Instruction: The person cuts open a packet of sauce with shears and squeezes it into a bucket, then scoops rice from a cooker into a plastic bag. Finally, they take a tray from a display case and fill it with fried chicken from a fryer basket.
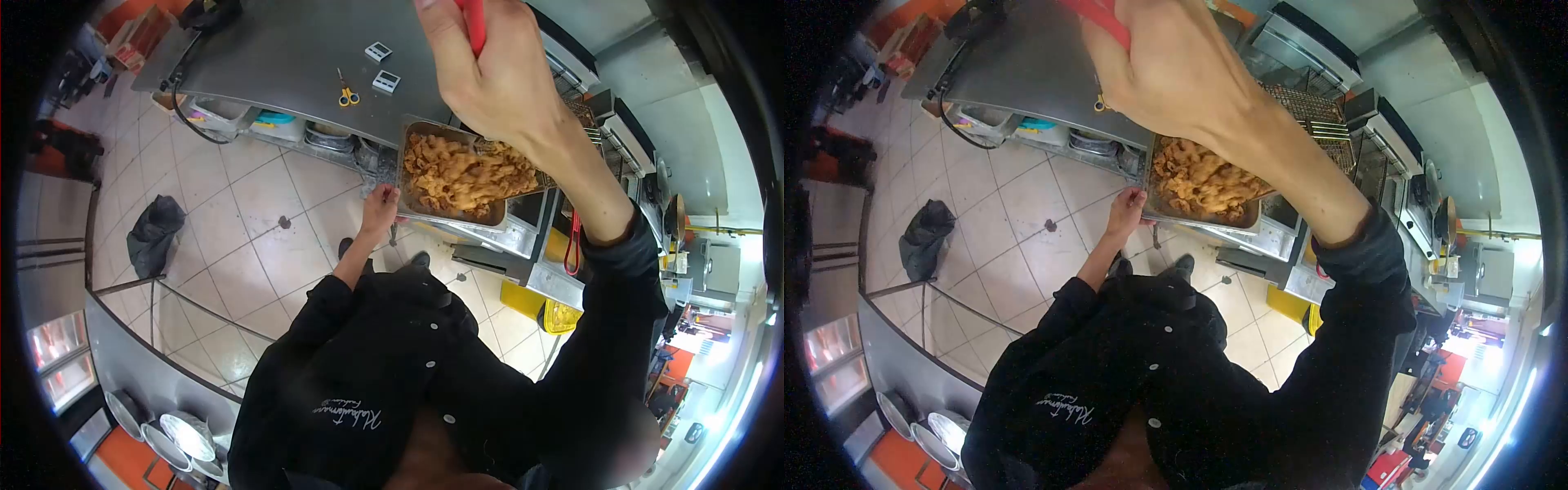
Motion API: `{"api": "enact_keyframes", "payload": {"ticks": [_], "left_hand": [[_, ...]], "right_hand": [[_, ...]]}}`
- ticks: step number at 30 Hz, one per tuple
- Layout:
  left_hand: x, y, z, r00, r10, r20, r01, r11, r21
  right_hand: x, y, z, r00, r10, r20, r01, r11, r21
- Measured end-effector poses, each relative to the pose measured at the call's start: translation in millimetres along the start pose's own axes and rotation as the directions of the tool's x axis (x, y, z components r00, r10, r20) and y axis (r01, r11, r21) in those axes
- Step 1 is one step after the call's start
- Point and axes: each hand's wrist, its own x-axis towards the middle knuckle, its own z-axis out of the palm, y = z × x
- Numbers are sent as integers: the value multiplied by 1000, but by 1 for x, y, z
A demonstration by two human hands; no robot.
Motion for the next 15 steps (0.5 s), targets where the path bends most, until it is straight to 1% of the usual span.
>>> {"api": "enact_keyframes", "payload": {"ticks": [2,3,5,9,11,12,13,15], "left_hand": [[-2,0,2,1000,-1,-24,0,1000,-19],[-3,1,2,999,0,-50,-2,999,-36],[-3,-1,1,999,2,-42,-3,1000,-31],[0,-11,0,998,33,-46,-35,998,-45],[-1,-14,-2,998,37,-45,-38,999,-21],[0,-15,-3,998,42,-49,-42,999,-1],[0,-12,-3,997,43,-59,-44,999,-13],[-5,-9,-4,993,40,-114,-31,996,87]], "right_hand": [[0,-10,-7,985,171,2,-171,985,-2],[-1,-10,-9,985,171,1,-171,985,-4],[-4,-9,-14,969,246,22,-243,967,-76],[-1,-16,-21,957,289,-2,-288,956,-61],[2,-22,-30,946,320,58,-318,947,-29],[2,-14,-30,962,273,-12,-273,958,-93],[5,-7,-36,964,265,1,-264,960,-90],[8,4,-47,961,265,-75,-272,957,-97]]}}
